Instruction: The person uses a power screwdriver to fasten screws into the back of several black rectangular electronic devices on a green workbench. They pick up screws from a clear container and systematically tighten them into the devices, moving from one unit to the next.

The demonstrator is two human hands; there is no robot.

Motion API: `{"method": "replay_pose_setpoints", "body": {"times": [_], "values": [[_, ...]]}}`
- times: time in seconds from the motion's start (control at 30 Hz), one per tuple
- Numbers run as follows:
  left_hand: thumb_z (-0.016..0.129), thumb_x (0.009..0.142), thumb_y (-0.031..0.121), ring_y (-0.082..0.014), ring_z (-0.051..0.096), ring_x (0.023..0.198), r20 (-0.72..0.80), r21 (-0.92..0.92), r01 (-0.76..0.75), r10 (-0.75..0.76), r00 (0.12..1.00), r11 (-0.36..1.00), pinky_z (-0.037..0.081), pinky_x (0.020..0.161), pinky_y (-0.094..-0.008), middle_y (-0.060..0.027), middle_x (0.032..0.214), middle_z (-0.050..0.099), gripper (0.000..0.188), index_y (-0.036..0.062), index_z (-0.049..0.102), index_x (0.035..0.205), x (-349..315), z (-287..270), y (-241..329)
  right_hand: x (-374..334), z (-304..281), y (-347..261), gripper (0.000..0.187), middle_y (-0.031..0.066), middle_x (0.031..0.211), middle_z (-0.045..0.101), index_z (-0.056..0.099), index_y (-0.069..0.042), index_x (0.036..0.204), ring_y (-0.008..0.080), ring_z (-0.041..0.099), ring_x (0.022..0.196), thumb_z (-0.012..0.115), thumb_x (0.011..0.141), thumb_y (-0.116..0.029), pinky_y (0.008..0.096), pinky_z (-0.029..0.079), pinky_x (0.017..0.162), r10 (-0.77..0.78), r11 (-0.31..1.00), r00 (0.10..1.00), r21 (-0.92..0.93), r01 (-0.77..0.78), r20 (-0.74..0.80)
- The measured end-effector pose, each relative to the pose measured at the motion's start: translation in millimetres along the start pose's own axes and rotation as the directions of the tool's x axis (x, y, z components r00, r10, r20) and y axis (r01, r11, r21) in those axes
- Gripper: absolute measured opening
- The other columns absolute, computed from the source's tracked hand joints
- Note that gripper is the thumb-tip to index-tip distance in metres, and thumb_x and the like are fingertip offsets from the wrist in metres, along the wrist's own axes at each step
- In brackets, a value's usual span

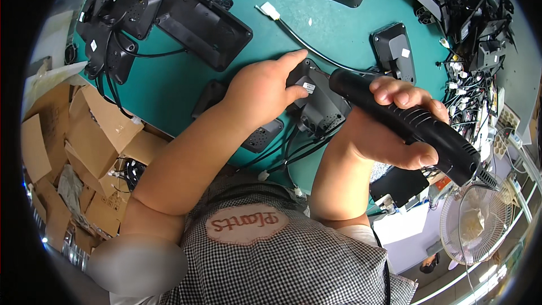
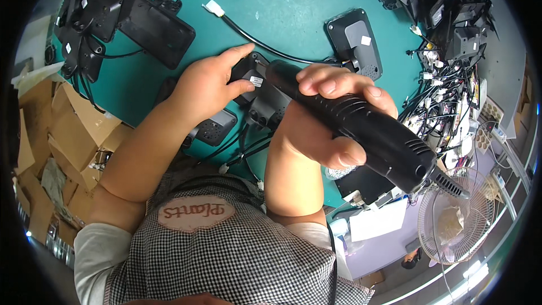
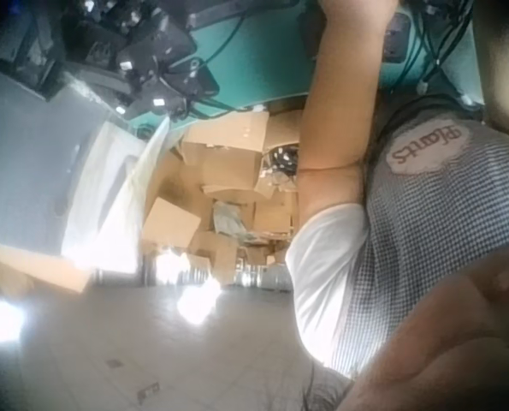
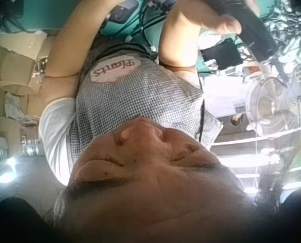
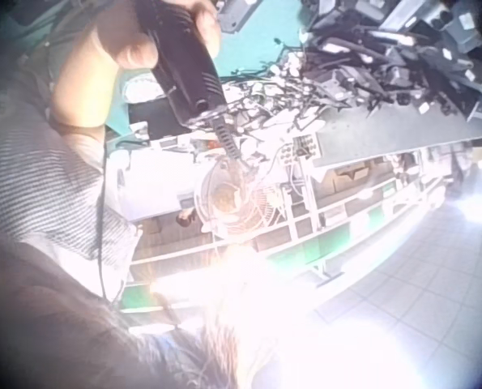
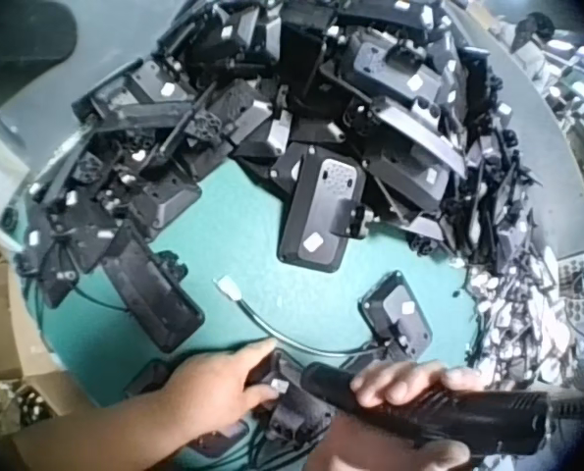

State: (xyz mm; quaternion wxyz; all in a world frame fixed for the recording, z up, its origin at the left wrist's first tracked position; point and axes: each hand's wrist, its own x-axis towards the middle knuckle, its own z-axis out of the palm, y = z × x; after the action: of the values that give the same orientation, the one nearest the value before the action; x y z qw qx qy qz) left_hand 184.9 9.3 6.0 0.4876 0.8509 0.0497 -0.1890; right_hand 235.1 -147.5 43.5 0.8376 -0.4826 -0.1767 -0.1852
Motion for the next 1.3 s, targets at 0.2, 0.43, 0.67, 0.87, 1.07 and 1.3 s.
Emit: {"method": "replay_pose_setpoints", "body": {"times": [0.2, 0.43, 0.67, 0.87, 1.07, 1.3], "values": [[0.074, 0.072, 0.018, -0.0199, 0.045, 0.052, -0.022, -0.004, 0.0, 0.0, 1.0, 1.0, 0.04, 0.052, -0.0335, -0.0078, 0.058, 0.047, 0.06, 0.0096, 0.049, 0.126, 1, 3, -2, -5, 0, 14, 0.063, 0.0169, 0.082, 0.059, 0.043, -0.003, 0.116, 0.0251, 0.061, 0.065, 0.062, 0.081, -0.051, 0.0358, 0.053, 0.057, -0.021, 0.997, 1.0, -0.076, 0.022, 0.011], [0.074, 0.072, 0.019, -0.0207, 0.048, 0.054, -0.041, -0.029, -0.015, 0.014, 0.999, 0.999, 0.04, 0.052, -0.0337, -0.0092, 0.062, 0.05, 0.058, 0.01, 0.05, 0.125, -1, 4, -1, -11, 18, 19, 0.069, 0.0165, 0.081, 0.059, 0.043, -0.001, 0.115, 0.0262, 0.061, 0.069, 0.071, 0.072, -0.046, 0.037, 0.054, 0.058, -0.031, 0.996, 0.993, -0.084, 0.041, 0.114], [0.073, 0.074, 0.019, -0.0193, 0.048, 0.054, -0.045, -0.038, 0.001, -0.002, 0.999, 0.999, 0.04, 0.053, -0.0325, -0.009, 0.063, 0.05, 0.056, 0.0101, 0.05, 0.125, -1, 5, -1, -19, 19, 23, 0.063, 0.0096, 0.077, 0.057, 0.044, -0.01, 0.111, 0.02, 0.058, 0.064, 0.059, 0.077, -0.06, 0.0313, 0.051, 0.054, -0.056, 0.955, 0.991, -0.285, 0.088, 0.118], [0.066, 0.083, 0.022, -0.0126, 0.048, 0.057, 0.027, -0.491, 0.102, -0.103, 0.994, 0.865, 0.04, 0.053, -0.028, -0.0009, 0.064, 0.05, 0.042, 0.0058, 0.054, 0.121, -6, 2, -2, 0, 7, -15, 0.062, 0.0102, 0.08, 0.058, 0.048, -0.009, 0.114, 0.0214, 0.059, 0.063, 0.05, 0.082, -0.063, 0.0354, 0.051, 0.059, 0.017, 0.999, 0.997, -0.042, -0.021, -0.08], [0.029, 0.097, 0.044, -0.0204, 0.055, 0.101, 0.364, -0.93, 0.364, 0.003, 0.931, 0.048, 0.043, 0.088, -0.0331, -0.0131, 0.111, 0.057, 0.057, -0.0021, 0.045, 0.128, -25, -22, 2, 6, 17, -51, 0.072, 0.0114, 0.087, 0.056, 0.045, -0.005, 0.121, 0.0225, 0.057, 0.065, 0.044, 0.083, -0.066, 0.036, 0.047, 0.058, 0.182, 0.959, 0.983, 0.221, -0.175, -0.01], [0.024, 0.097, 0.048, -0.0258, 0.047, 0.117, 0.364, -0.931, 0.359, 0.094, 0.927, 0.067, 0.037, 0.099, -0.0392, -0.0183, 0.127, 0.049, 0.063, -0.0016, 0.039, 0.133, -42, -17, 10, -1, 16, -53, 0.072, 0.0115, 0.086, 0.055, 0.046, -0.005, 0.12, 0.0222, 0.057, 0.065, 0.045, 0.082, -0.067, 0.0365, 0.049, 0.059, 0.18, 0.96, 0.984, 0.218, -0.176, 0.002]]}}
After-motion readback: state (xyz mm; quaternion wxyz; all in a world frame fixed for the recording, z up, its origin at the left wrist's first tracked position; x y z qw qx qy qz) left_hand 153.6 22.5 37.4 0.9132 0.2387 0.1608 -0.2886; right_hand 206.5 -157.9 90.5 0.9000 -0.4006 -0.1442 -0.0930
